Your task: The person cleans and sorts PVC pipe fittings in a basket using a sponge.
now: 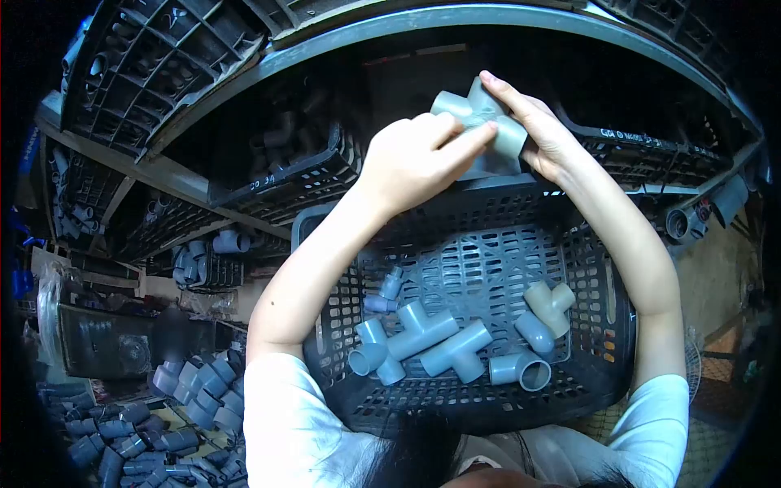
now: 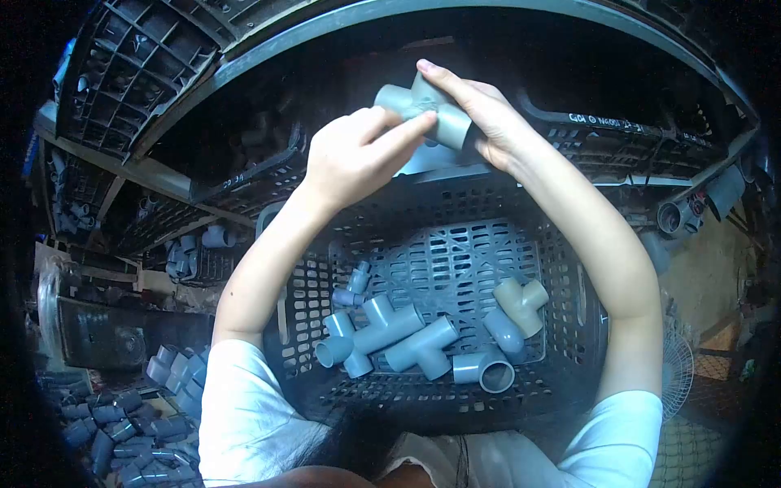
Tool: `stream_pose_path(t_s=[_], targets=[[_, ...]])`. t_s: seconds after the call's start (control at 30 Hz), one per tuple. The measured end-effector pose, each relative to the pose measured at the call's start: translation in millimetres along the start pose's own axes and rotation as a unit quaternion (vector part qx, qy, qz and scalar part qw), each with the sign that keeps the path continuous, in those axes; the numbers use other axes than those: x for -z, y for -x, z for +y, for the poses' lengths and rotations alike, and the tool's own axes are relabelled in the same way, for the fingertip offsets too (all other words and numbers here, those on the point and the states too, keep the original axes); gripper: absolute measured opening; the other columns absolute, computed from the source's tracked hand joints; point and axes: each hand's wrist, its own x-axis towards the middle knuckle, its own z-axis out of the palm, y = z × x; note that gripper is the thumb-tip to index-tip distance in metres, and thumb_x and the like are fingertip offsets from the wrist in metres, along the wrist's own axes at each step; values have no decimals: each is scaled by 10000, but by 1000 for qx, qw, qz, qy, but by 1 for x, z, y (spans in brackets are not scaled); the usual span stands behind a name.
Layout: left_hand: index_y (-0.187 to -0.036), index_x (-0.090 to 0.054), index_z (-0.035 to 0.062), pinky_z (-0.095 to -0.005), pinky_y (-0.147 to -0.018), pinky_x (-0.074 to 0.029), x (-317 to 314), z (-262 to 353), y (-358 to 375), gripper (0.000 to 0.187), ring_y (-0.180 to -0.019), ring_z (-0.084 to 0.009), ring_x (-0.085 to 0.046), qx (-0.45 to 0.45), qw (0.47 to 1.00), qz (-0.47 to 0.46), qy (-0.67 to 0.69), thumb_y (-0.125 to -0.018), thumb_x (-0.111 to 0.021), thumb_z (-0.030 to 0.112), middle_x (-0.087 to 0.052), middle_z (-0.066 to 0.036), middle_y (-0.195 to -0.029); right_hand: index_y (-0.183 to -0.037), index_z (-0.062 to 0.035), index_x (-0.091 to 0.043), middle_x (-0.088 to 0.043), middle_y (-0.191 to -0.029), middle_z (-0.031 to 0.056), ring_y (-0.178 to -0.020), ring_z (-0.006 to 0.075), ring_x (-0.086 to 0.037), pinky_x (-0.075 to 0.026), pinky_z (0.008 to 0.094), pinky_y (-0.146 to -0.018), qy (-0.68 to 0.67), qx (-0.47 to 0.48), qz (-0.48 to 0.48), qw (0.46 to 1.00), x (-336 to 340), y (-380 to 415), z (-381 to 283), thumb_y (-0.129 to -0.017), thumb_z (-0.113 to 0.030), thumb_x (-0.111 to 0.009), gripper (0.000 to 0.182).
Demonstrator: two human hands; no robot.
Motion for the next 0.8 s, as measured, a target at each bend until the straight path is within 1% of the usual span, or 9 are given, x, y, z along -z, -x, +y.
stream_pose_path(t_s=[0.1, 0.17, 0.3, 0.37, 0.43, 0.5, 0.57, 0.7, 0.8], targets=[[-1181, -753, 172, -306, -564, -532, -1, -7, -5, 346, -639, -166, -639, 9, 999, 36, -34, -839, -799, 182, -626, -9, -765, -1310, -23, -553, -644, -1136, 129, -1010, 173, -692, -625, 331, -777, -54, 1, 16, 998, -15, 10, 4, -896, -603, -731, 735], [-1190, -746, 125, -303, -569, -544, -7, -17, -1, 317, -677, -182, -679, 95, 993, 43, -50, -878, -783, 165, -689, -33, -844, -1350, -35, -510, -629, -1147, 133, -1007, 174, -694, -634, 340, -768, -96, 8, 41, 994, -22, 15, 2, -920, -594, -708, 732], [-1213, -738, 108, -306, -596, -564, -7, 10, 5, 414, -706, -193, -684, 1, 999, 51, 12, -804, -801, 99, -689, -48, -906, -1345, -53, -478, -597, -1126, 122, -1041, 170, -681, -639, 345, -754, -54, 3, 21, 998, -14, 6, 6, -959, -643, -615, 718], [-1222, -735, 115, -308, -591, -561, -1, 18, 0, 436, -704, -194, -680, -41, 999, 17, -5, -791, -803, 103, -686, -50, -901, -1342, -51, -478, -601, -1127, 117, -1064, 171, -671, -633, 357, -793, 23, 61, 62, 996, -15, 6, 10, -962, -673, -581, 737], [-1207, -739, 114, -317, -584, -559, -13, 1, 2, 396, -693, -197, -677, -8, 998, 66, 3, -816, -799, 123, -688, -56, -907, -1344, -52, -483, -599, -1139, 115, -1060, 171, -663, -611, 356, -817, 3, 35, 45, 998, -19, 13, 4, -958, -683, -581, 746], [-1198, -738, 117, -319, -583, -559, -14, -9, 2, 335, -683, -205, -681, 94, 992, 75, -43, -867, -781, 149, -682, -53, -893, -1358, -57, -478, -594, -1157, 115, -1049, 179, -655, -590, 347, -814, 7, 40, 39, 998, -23, 15, 4, -957, -682, -588, 751], [-1200, -741, 129, -312, -582, -557, -12, -7, 4, 337, -679, -199, -681, 100, 992, 58, -41, -865, -780, 148, -677, -44, -888, -1373, -53, -465, -590, -1171, 121, -1048, 194, -655, -585, 349, -814, 16, 46, 61, 997, -25, 14, 9, -953, -693, -584, 775], [-1195, -750, 143, -308, -581, -548, -7, 23, 1, 395, -696, -178, -679, -12, 1000, 21, 16, -804, -805, 142, -677, -27, -877, -1384, -102, -455, -582, -1211, 132, -1085, 206, -662, -604, 370, -826, 28, 31, 57, 998, -15, 8, 17, -973, -713, -513, 739], [-1181, -753, 133, -316, -587, -553, -3, 15, -5, 352, -700, -190, -687, 16, 998, 59, 12, -833, -801, 156, -685, -43, -902, -1394, -138, -436, -576, -1222, 124, -1067, 207, -676, -609, 373, -815, -14, 15, 27, 999, -20, 12, 14, -1010, -696, -443, 678]])
